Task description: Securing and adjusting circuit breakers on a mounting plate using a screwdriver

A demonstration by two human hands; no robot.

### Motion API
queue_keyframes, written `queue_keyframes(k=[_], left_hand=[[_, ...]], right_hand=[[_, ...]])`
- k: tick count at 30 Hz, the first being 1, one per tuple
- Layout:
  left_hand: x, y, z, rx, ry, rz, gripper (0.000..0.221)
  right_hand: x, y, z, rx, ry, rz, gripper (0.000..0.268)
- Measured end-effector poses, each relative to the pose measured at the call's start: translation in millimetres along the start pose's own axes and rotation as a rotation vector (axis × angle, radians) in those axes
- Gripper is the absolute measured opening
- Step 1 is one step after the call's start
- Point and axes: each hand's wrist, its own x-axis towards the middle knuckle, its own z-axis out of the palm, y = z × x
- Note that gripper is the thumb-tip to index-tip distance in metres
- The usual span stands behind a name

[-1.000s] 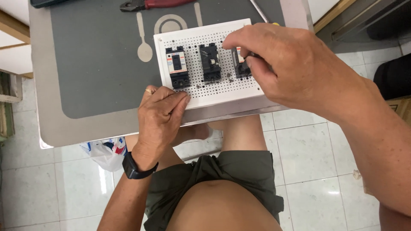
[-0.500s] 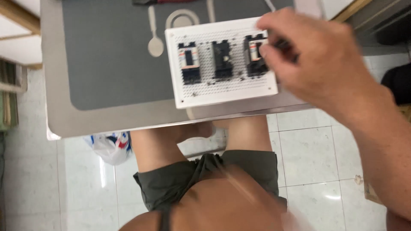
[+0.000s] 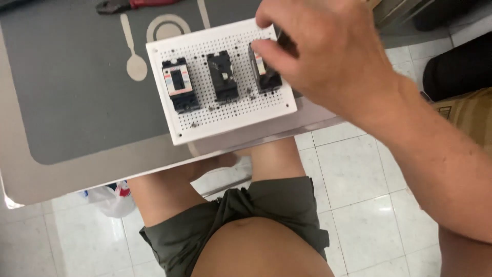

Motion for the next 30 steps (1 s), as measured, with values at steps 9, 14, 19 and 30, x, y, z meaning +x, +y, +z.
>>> queue_keyframes(k=[9,14,19,30], left_hand=[[-8,-105,73,-0.071,0.094,0.254,0.046],[5,-116,105,-0.174,-0.139,-0.005,0.063],[-5,-123,119,-0.243,0.009,0.057,0.045],[-6,-121,113,-0.403,0.079,0.146,0.034]], right_hand=[[-8,-9,-7,0.108,-0.118,-0.009,0.017],[-7,-14,-10,-0.06,-0.123,0.082,0.019],[-5,-10,-14,-0.022,-0.158,0.049,0.02],[-1,-10,-12,-0.049,-0.154,0.041,0.021]])
